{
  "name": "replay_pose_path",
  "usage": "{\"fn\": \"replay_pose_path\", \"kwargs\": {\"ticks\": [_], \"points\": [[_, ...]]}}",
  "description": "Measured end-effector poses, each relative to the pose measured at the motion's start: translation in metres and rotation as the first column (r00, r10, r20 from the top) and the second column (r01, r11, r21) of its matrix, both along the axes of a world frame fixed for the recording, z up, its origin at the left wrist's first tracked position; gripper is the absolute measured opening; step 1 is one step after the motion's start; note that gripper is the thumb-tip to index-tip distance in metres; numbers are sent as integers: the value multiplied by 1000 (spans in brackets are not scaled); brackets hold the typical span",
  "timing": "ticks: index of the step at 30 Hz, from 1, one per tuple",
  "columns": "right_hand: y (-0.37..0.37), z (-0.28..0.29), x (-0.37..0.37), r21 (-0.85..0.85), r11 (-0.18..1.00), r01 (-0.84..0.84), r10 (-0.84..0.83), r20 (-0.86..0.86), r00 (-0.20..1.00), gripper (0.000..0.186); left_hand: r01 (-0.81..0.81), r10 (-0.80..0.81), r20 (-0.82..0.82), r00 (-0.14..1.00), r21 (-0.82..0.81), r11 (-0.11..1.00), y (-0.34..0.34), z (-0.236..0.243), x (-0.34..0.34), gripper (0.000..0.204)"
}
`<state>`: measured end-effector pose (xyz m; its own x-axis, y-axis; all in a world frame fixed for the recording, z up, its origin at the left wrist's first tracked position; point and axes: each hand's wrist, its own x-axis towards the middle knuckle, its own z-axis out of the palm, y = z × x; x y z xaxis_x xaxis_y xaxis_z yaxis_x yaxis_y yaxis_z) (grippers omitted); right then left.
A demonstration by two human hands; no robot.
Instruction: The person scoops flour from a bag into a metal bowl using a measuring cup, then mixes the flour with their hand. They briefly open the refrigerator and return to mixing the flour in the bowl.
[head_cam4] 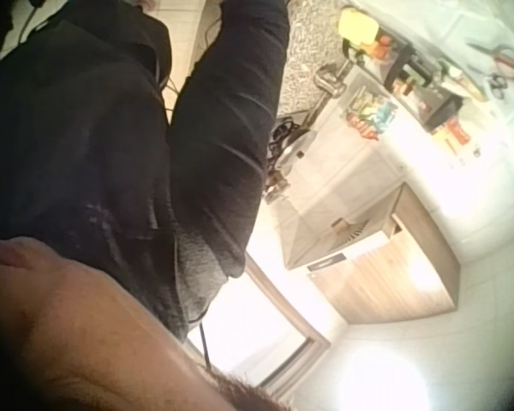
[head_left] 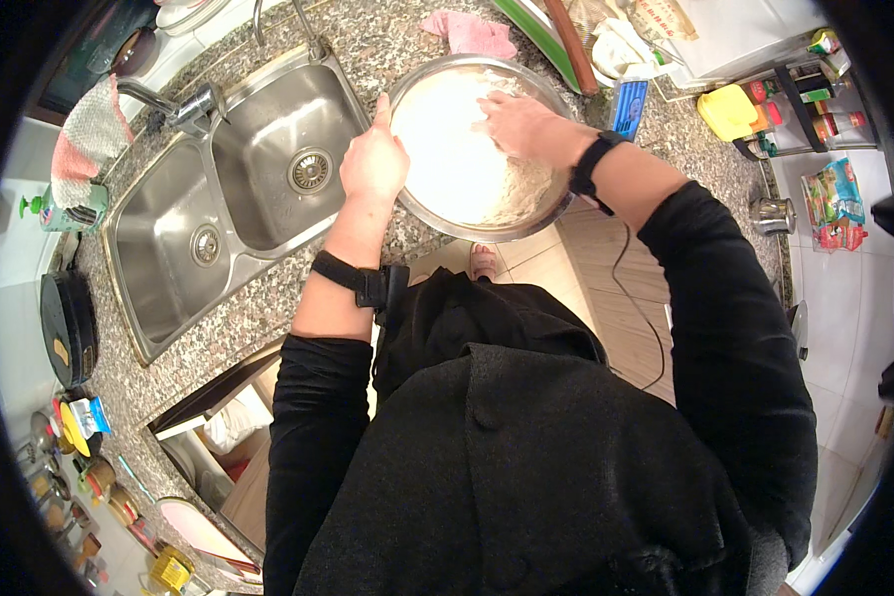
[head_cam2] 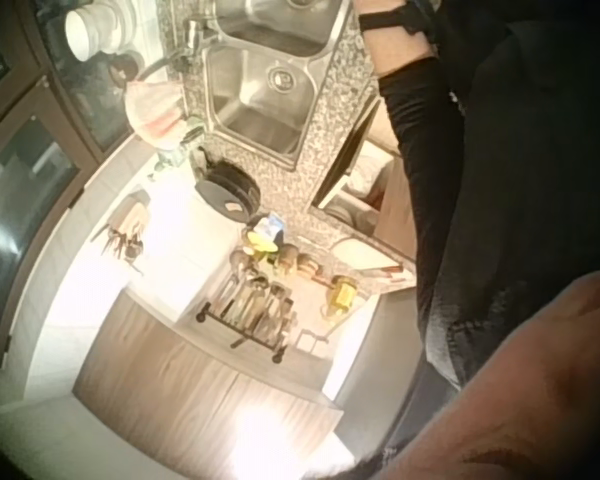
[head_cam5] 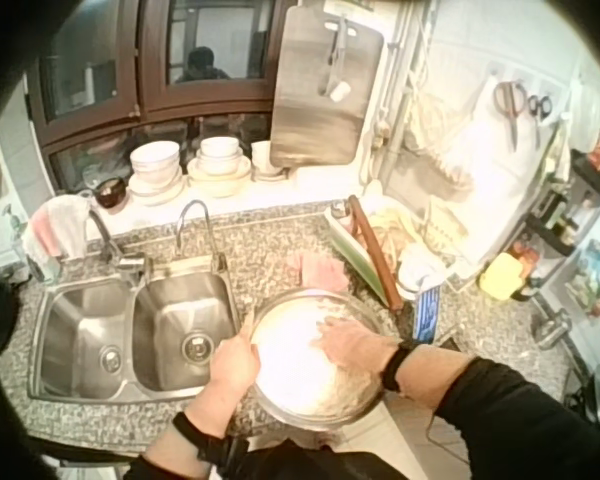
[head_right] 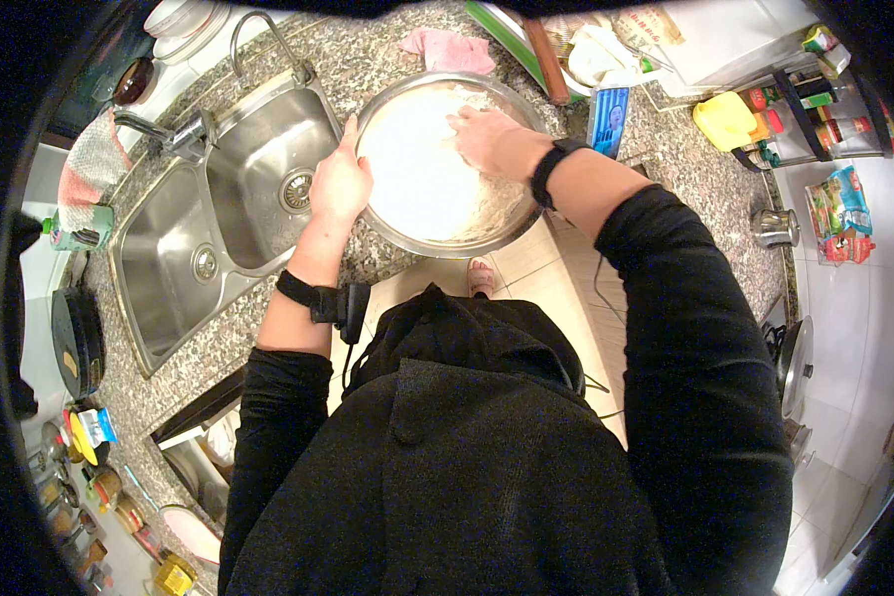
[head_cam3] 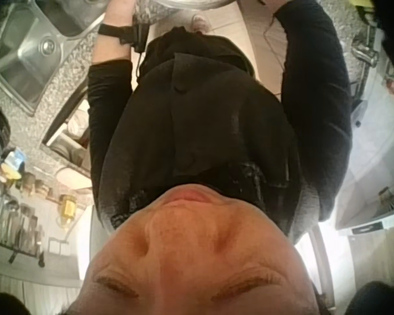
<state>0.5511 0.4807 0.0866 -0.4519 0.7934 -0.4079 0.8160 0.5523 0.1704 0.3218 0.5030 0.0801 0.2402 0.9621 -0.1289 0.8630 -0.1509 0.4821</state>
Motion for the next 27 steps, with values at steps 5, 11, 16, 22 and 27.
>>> {"fn": "replay_pose_path", "kwargs": {"ticks": [5, 11, 16, 22, 27], "points": [[-47, 14, 11, -347, 917, 197, -205, 13, 979, 54, -33, 34, 44, 998, -7, 999, -1, 0, 1, 60], [-53, -8, -36, -324, 930, -174, 20, -426, 905, 61, -32, 33, 41, 999, -4, 999, 1, -1, 2, 61], [-28, -20, -37, -212, 962, -172, 123, -227, 966, 50, -9, 9, 19, 1000, 0, 1000, 1, -1, 1, 61], [-11, 14, 11, -102, 991, -81, 95, 148, 984, 47, 6, -6, 0, 1000, -22, 1000, 2, 2, 0, 61], [-9, 24, 20, -24, 997, 67, -62, 180, 982, 47, -12, 13, 55, 998, -14, 1000, 1, 0, 1, 61]]}}
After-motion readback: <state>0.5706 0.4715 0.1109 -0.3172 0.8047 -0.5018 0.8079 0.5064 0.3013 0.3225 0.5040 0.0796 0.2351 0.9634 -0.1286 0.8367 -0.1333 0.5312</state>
